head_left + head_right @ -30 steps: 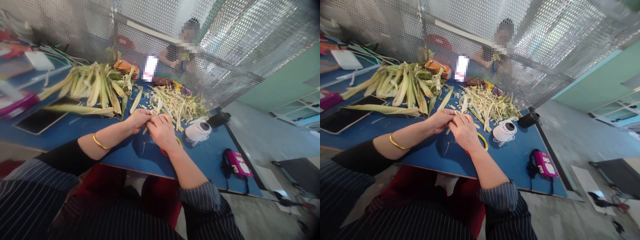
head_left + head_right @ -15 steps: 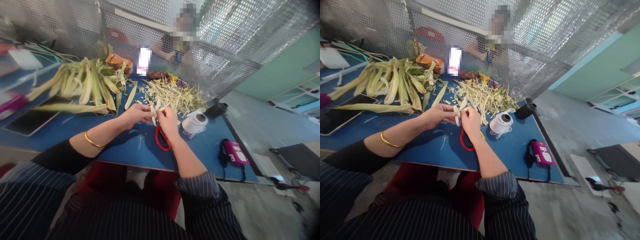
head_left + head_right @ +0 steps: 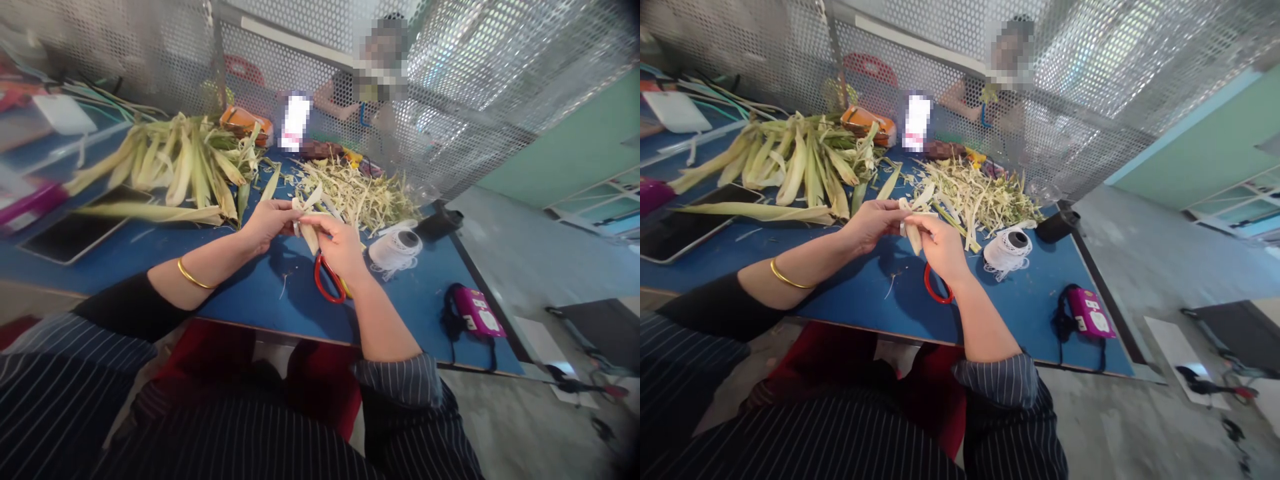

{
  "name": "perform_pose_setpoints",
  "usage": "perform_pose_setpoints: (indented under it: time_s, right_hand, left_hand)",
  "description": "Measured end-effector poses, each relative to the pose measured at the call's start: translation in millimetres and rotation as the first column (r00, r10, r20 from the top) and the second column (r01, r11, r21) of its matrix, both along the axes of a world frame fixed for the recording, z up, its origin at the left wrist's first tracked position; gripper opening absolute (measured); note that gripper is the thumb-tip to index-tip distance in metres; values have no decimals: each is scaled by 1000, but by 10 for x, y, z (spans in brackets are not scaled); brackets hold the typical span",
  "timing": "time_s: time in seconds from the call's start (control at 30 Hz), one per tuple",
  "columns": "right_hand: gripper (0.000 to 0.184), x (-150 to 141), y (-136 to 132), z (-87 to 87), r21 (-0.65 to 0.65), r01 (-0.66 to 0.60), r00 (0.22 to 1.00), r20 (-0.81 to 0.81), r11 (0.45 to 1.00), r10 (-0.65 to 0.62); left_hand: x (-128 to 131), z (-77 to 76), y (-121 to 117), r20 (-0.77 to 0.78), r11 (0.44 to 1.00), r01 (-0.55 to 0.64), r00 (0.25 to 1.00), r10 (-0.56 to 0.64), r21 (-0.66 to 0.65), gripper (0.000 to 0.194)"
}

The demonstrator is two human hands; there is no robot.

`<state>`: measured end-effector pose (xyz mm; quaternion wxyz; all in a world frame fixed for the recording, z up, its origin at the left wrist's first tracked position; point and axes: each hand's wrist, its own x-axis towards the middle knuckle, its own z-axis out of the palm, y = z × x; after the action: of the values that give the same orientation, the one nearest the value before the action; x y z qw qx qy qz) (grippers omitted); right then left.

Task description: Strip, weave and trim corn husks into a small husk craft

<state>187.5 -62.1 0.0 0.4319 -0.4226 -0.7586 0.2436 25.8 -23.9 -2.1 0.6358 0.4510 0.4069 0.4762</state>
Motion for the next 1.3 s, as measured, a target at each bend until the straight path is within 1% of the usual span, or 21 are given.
perform_pose_setpoints:
  time_s: [0.07,0.1,0.13,0.2,0.23,0.27,0.33,0.4,0.47,0.53,0.63,0.7,0.77,0.83,0.9,0.93,0.97,1.03,1.13,1.23,1.3]
  right_hand:
    - [23,9,-5,4,111,32,991,123,993,-46]
    - [22,17,-4,6,182,67,978,184,981,-101]
    - [21,27,0,8,262,110,956,235,959,-174]
    - [18,53,19,10,414,188,903,285,891,-323]
    - [17,66,35,8,465,209,878,298,860,-374]
    - [17,78,52,3,491,219,859,313,843,-405]
    - [19,93,86,-17,472,240,830,353,848,-431]
    - [22,92,108,-42,394,299,802,389,869,-453]
    - [24,76,115,-66,314,377,776,406,871,-482]
    - [24,56,115,-87,266,426,763,408,865,-501]
    - [23,39,121,-112,232,447,775,382,864,-504]
    - [25,45,126,-118,198,467,789,346,862,-507]
    - [27,59,121,-108,174,477,805,306,861,-508]
    - [24,76,104,-79,237,486,808,245,841,-536]
    - [21,92,78,-40,375,483,799,182,791,-573]
    - [22,99,66,-20,442,465,797,170,767,-580]
    - [23,106,56,-2,492,429,799,184,757,-572]
    - [22,117,45,22,538,312,805,287,783,-519]
    - [19,109,41,18,556,184,769,432,811,-471]
    - [21,41,14,-21,549,189,759,444,814,-476]
    - [21,-36,-25,-53,477,241,801,394,845,-451]
  left_hand:
    - [8,-4,-29,-45,999,26,999,-25,39,14]
    - [14,-7,-44,-65,997,52,997,-49,58,13]
    - [20,-11,-57,-82,993,84,994,-77,82,13]
    - [32,-18,-77,-114,979,154,984,-139,137,10]
    - [36,-19,-84,-133,969,187,977,-166,164,8]
    - [39,-18,-89,-153,959,216,970,-189,185,6]
    - [42,-10,-98,-190,947,255,957,-218,196,6]
    - [44,0,-106,-196,948,273,951,-240,162,10]
    - [48,2,-117,-192,952,275,950,-248,131,11]
    - [54,-12,-130,-228,951,267,946,-228,158,12]
    - [67,-48,-147,-305,945,233,939,-158,228,14]
    - [79,-62,-152,-289,957,188,950,-120,220,14]
    - [89,-57,-148,-235,973,142,967,-97,180,13]
    - [95,-36,-135,-164,988,94,984,-73,124,12]
    - [95,-10,-116,-80,997,50,996,-44,66,12]
    - [92,2,-105,-38,999,32,999,-30,35,12]
    - [89,11,-95,-1,1000,20,1000,-20,3,12]
    - [81,20,-78,58,999,17,998,-14,-48,12]
    - [72,1,-63,113,996,41,993,-32,-80,11]
    - [71,-47,-61,130,996,65,990,-57,-59,9]
    - [72,-73,-65,103,998,60,993,-58,-9,12]
